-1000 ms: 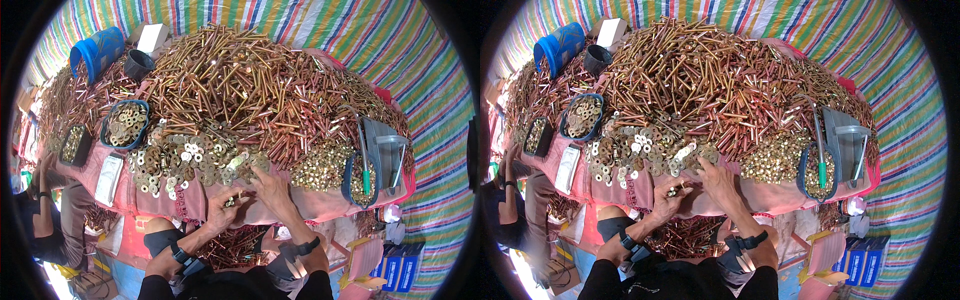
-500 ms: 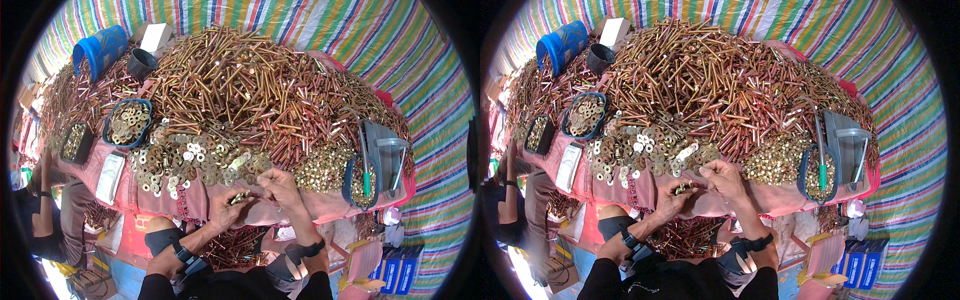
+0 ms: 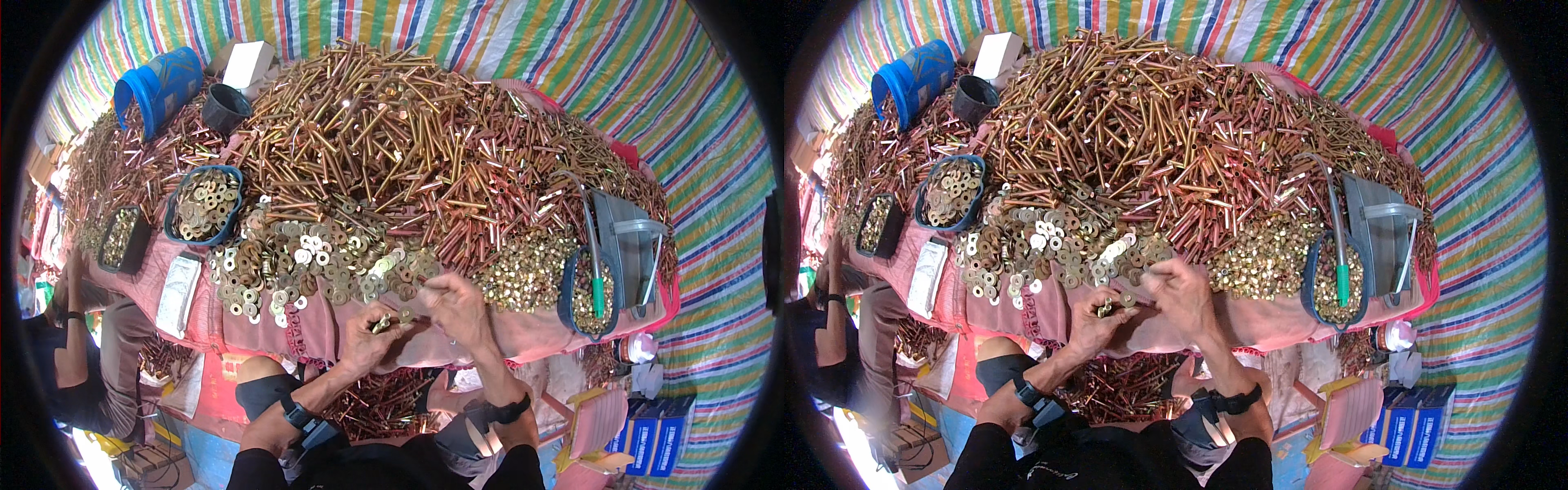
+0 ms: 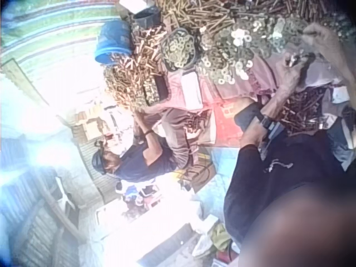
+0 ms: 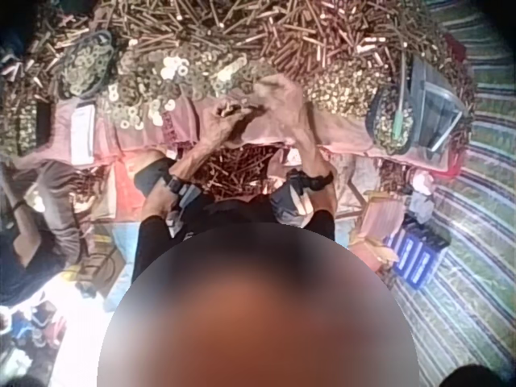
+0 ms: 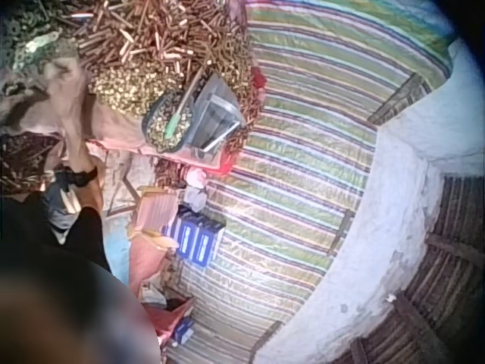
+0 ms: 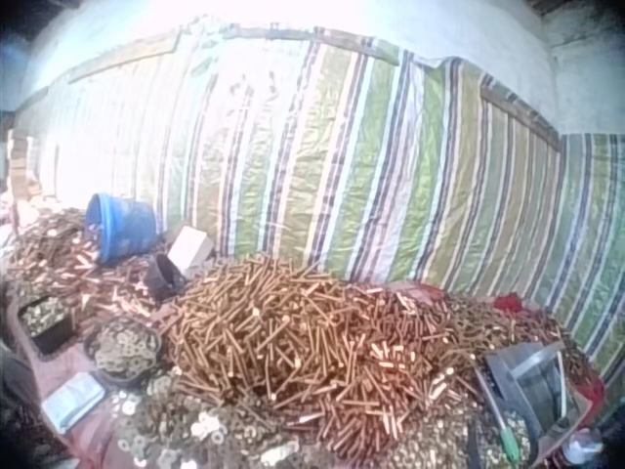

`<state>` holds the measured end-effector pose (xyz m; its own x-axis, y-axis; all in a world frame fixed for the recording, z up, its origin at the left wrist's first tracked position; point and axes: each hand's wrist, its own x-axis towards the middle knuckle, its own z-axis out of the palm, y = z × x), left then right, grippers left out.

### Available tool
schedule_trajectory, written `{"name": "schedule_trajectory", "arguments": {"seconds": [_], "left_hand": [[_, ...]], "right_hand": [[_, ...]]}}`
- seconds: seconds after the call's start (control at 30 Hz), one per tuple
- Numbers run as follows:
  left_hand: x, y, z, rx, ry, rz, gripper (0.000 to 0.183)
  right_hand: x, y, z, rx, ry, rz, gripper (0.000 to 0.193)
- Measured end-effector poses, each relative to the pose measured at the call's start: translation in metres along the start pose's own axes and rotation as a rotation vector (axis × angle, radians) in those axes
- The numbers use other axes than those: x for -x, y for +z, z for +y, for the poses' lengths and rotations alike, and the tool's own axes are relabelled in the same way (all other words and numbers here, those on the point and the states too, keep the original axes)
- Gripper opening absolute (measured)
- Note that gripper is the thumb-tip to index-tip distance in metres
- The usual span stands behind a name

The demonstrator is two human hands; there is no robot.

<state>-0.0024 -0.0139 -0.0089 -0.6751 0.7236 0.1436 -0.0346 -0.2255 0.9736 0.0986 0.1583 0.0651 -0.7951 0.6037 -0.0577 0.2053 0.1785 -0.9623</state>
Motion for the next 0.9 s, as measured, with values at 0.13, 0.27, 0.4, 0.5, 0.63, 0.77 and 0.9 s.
{"name": "schedule_trajectory", "arguments": {"seconds": [0.13, 0.27, 0.4, 0.5, 0.63, 0.77, 0.9], "left_hand": [[0.001, -0.002, -0.010, 0.130, -0.025, 0.005, 0.018], [0.002, -0.005, -0.015, 0.042, 0.108, 0.008, 0.018], [0.004, -0.002, -0.017, 0.222, -0.010, 0.025, 0.019], [0.003, -0.004, -0.018, 0.193, -0.017, -0.003, 0.023], [0.000, -0.007, -0.020, 0.150, 0.035, -0.046, 0.033], [0.000, -0.008, -0.018, 0.047, 0.064, -0.073, 0.031], [0.001, -0.005, -0.015, 0.184, -0.004, -0.047, 0.029]], "right_hand": [[-0.011, -0.023, 0.012, 0.567, -0.155, 0.164, 0.024], [-0.009, -0.020, 0.023, 0.871, -0.157, 0.131, 0.026], [-0.012, -0.015, 0.030, 0.967, -0.271, 0.144, 0.026], [-0.016, -0.018, 0.026, 0.574, -0.134, 0.128, 0.022], [-0.006, -0.023, 0.005, -0.058, -0.008, -0.044, 0.021], [0.011, -0.021, -0.019, -0.135, 0.008, -0.099, 0.023], [0.018, -0.012, -0.026, 0.036, -0.146, -0.149, 0.026]]}}
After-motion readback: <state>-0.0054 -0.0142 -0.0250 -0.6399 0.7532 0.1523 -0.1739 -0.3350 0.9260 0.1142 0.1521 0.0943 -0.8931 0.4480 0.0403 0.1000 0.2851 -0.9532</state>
